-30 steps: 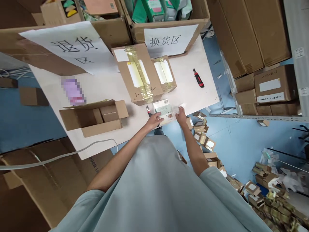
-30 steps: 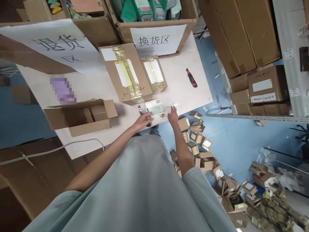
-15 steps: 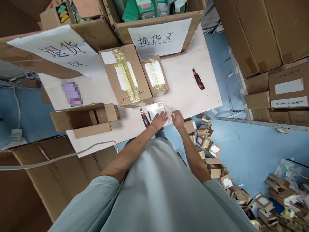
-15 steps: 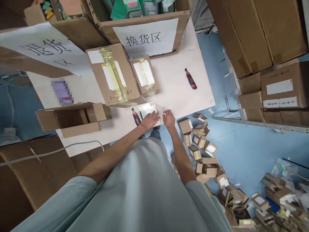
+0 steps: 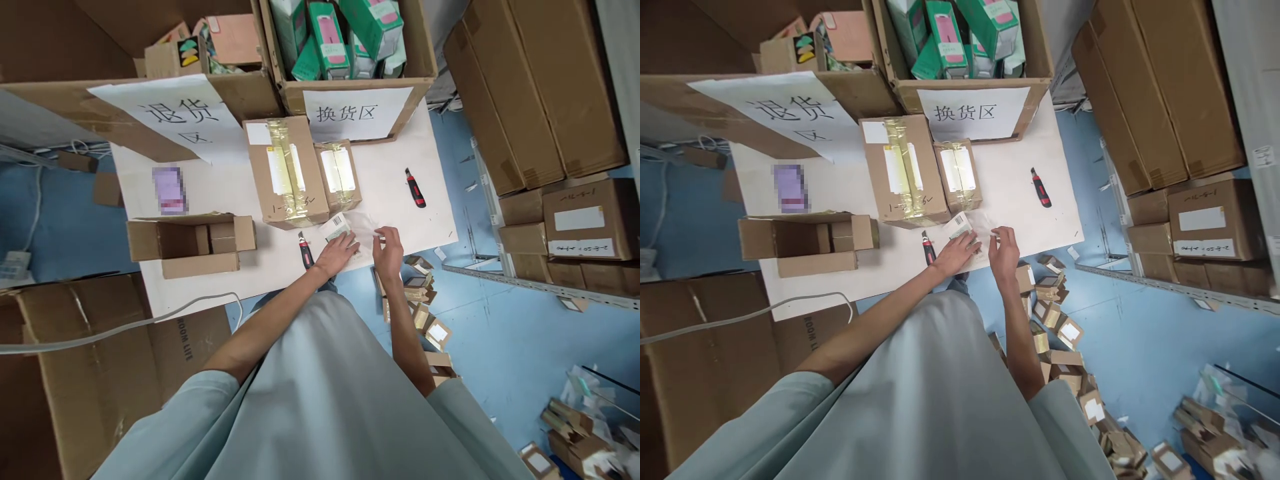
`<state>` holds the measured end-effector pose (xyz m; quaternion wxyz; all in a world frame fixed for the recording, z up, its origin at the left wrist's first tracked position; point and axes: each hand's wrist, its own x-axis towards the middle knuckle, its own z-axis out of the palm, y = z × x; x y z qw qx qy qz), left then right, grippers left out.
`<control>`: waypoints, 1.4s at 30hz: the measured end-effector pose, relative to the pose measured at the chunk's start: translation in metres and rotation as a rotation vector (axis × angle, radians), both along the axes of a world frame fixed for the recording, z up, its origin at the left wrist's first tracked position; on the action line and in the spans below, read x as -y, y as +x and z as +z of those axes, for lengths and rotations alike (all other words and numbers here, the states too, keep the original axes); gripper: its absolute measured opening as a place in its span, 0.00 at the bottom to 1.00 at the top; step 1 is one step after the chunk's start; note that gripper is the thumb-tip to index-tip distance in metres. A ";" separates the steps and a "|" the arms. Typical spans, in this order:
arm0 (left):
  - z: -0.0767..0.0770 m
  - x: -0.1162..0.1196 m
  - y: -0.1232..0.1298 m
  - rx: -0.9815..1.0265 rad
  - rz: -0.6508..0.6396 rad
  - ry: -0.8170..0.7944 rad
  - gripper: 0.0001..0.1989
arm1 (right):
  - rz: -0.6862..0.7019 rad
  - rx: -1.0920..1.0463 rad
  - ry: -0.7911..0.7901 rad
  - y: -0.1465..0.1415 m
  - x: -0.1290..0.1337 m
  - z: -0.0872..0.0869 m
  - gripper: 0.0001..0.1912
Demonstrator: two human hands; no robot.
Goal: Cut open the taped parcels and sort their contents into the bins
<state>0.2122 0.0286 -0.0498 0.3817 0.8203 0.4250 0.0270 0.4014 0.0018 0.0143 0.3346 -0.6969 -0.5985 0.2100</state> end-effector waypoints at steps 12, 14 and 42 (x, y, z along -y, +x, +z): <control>0.026 0.019 -0.079 0.097 0.213 -0.139 0.33 | -0.134 -0.081 0.292 -0.045 -0.015 0.095 0.10; 0.051 0.021 -0.100 0.303 0.373 -0.102 0.38 | -0.089 -0.098 0.277 -0.064 -0.011 0.103 0.10; 0.084 0.019 -0.392 0.447 0.914 0.085 0.07 | 0.307 -0.652 -0.174 -0.380 -0.022 0.032 0.28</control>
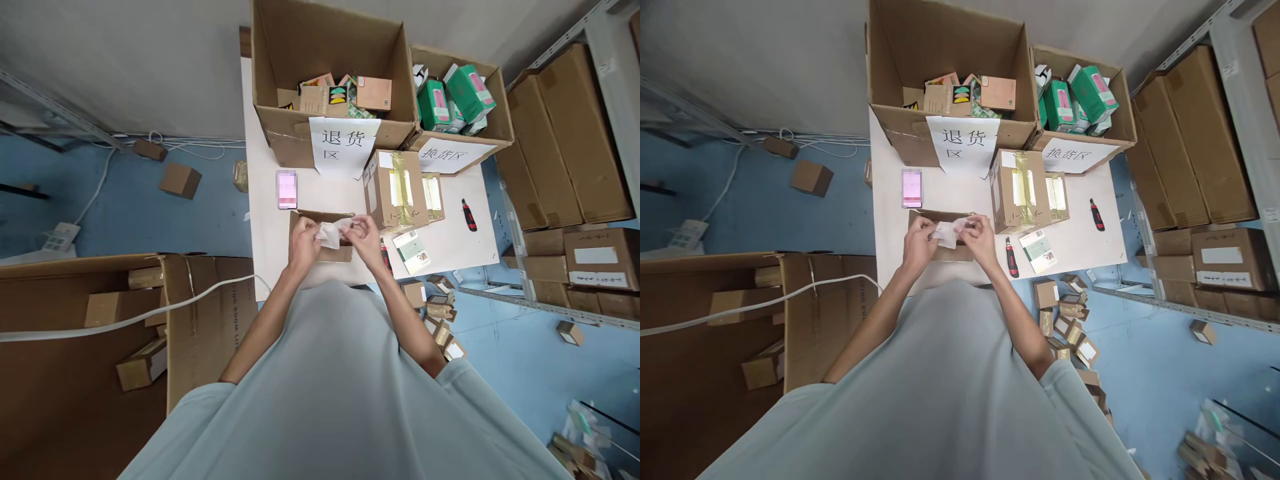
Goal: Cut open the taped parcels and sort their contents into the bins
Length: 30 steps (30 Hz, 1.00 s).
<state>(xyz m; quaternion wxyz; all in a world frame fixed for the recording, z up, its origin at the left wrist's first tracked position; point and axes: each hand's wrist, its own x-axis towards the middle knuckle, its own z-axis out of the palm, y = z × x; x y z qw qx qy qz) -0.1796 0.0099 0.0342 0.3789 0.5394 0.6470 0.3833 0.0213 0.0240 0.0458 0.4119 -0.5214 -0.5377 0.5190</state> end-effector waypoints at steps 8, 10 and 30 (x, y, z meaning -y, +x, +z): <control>-0.028 -0.008 -0.001 -0.102 -0.143 -0.283 0.23 | 0.328 0.633 0.116 -0.034 -0.019 -0.043 0.17; -0.028 -0.007 0.000 -0.173 -0.176 -0.292 0.25 | 0.449 0.781 0.087 -0.034 -0.026 -0.049 0.19; -0.031 -0.004 0.243 -0.192 -0.411 -0.222 0.16 | 0.336 1.237 -0.339 0.247 0.031 -0.072 0.29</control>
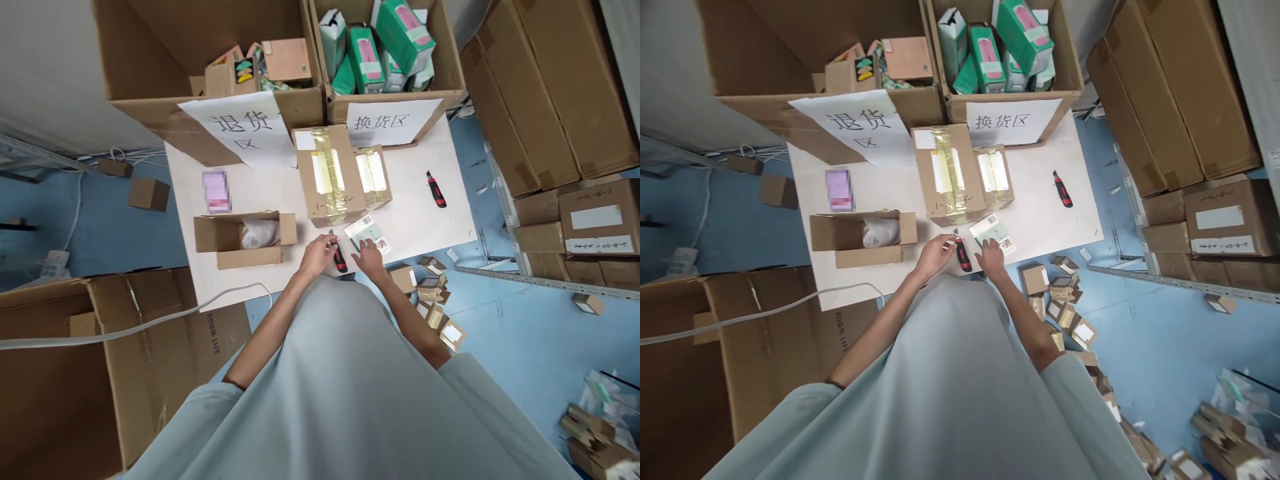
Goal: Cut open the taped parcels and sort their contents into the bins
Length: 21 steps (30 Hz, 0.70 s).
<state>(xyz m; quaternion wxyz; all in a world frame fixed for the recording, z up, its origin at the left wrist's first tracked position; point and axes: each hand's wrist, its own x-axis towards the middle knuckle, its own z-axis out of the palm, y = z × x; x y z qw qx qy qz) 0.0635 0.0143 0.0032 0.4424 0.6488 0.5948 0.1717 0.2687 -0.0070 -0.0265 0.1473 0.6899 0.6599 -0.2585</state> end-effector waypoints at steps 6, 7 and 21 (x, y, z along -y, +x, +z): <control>-0.018 0.013 0.050 -0.137 -0.032 -0.120 0.17 | 0.041 0.024 0.004 0.031 0.026 -0.055 0.37; -0.020 0.017 0.054 -0.154 -0.026 -0.130 0.17 | 0.054 0.023 0.011 0.030 0.028 -0.061 0.37; -0.031 0.018 0.083 -0.311 -0.169 0.002 0.24 | 0.300 -0.015 0.147 0.060 0.019 -0.087 0.34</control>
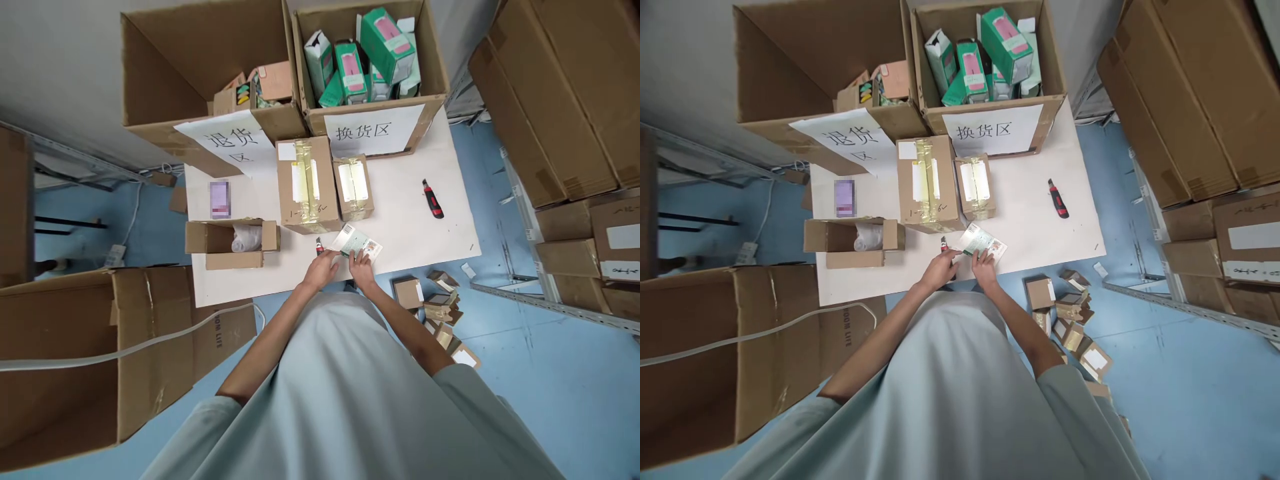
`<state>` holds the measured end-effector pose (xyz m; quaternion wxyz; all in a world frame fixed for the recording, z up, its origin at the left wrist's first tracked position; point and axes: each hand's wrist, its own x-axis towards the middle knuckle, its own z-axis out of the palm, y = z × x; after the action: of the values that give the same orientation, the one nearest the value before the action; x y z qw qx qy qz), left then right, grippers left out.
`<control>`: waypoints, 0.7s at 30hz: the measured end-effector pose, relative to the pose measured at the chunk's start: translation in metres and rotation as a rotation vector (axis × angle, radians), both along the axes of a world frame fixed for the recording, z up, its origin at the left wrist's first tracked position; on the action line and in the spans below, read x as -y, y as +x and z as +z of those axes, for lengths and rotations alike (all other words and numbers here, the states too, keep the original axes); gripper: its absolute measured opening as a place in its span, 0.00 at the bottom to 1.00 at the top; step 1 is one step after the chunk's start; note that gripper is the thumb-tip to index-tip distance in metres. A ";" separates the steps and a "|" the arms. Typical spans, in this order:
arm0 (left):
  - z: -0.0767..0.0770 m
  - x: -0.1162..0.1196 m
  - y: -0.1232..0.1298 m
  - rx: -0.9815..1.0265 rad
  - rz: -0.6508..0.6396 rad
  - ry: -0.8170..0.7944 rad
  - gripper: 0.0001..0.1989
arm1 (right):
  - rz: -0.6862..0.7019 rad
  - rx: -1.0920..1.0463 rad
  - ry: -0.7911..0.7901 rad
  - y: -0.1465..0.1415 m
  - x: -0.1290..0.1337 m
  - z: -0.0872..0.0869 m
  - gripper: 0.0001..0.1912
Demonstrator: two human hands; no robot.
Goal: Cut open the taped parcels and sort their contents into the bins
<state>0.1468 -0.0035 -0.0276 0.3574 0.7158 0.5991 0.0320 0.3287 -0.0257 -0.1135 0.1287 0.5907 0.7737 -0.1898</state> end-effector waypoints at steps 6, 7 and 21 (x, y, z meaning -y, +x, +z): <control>-0.015 -0.028 0.029 -0.188 -0.261 0.062 0.31 | -0.055 -0.021 -0.046 0.029 -0.036 0.021 0.22; -0.017 -0.033 0.033 -0.207 -0.292 0.062 0.31 | -0.060 -0.016 -0.027 0.033 -0.038 0.024 0.20; -0.013 -0.031 -0.003 -0.175 -0.362 0.022 0.27 | 0.041 0.137 -0.001 -0.006 -0.018 0.051 0.33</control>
<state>0.1437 0.0275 -0.0409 0.2958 0.8158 0.4889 -0.0888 0.3224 -0.0073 -0.0625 0.1853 0.5862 0.7749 -0.1467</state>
